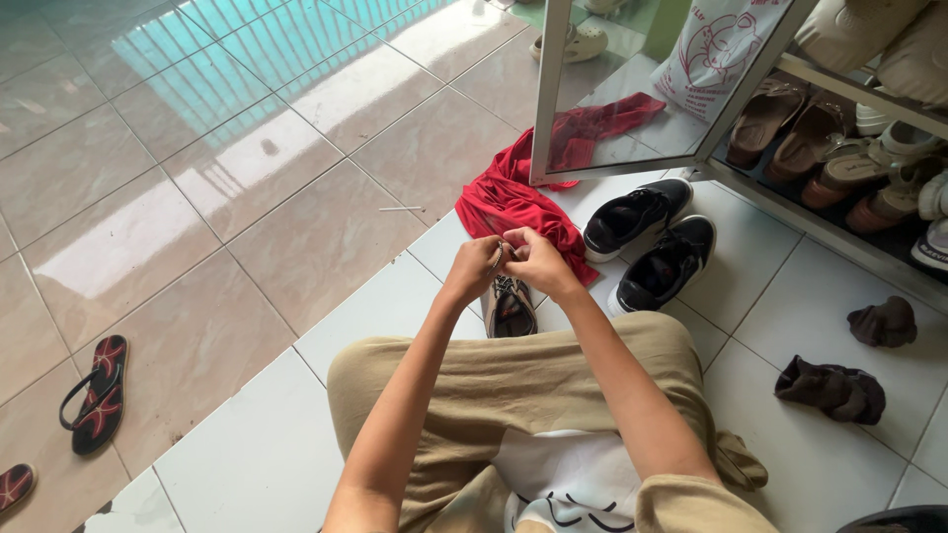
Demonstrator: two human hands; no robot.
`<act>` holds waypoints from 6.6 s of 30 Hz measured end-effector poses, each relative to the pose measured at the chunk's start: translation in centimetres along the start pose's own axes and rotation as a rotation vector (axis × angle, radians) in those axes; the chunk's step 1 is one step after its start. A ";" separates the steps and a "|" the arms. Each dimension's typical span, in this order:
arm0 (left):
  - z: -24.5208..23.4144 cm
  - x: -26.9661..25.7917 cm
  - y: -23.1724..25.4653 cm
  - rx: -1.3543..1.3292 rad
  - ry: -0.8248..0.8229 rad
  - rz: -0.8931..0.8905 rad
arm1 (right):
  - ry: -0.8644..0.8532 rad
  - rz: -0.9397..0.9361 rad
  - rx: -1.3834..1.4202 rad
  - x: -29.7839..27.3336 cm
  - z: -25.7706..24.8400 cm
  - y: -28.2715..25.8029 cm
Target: The person sits on the floor and cleans a brown shoe using a red cloth and a dark sock. They wipe the exterior surfaces of the shoe, then use the sock to clean the interior before placing the shoe back on a shelf.
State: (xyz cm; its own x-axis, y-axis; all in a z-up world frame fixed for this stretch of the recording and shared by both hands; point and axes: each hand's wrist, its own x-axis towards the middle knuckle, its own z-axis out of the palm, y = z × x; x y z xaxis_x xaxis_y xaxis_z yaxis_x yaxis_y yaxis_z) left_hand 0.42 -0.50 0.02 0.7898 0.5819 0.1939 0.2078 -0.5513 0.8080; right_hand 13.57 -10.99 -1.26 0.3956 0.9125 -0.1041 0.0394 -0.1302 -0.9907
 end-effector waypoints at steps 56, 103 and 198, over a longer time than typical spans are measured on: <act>9.6 -6.7 -13.3 0.069 0.187 -0.264 | 0.334 0.049 -0.330 0.1 -6.0 22.3; 10.7 -1.2 -14.7 -1.373 0.272 -0.530 | 0.110 0.118 0.782 5.0 -1.1 17.8; 15.0 3.7 -21.1 -0.539 0.263 -0.773 | 0.084 -0.406 -0.561 -5.4 1.5 7.4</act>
State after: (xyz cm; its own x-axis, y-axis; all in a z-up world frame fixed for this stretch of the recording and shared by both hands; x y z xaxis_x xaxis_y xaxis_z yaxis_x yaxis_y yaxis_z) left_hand 7.60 4.34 -24.60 0.3794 0.8188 -0.4309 0.2711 0.3469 0.8979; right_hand 10.33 -16.34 -8.14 0.3183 0.9011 0.2946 0.6583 0.0136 -0.7526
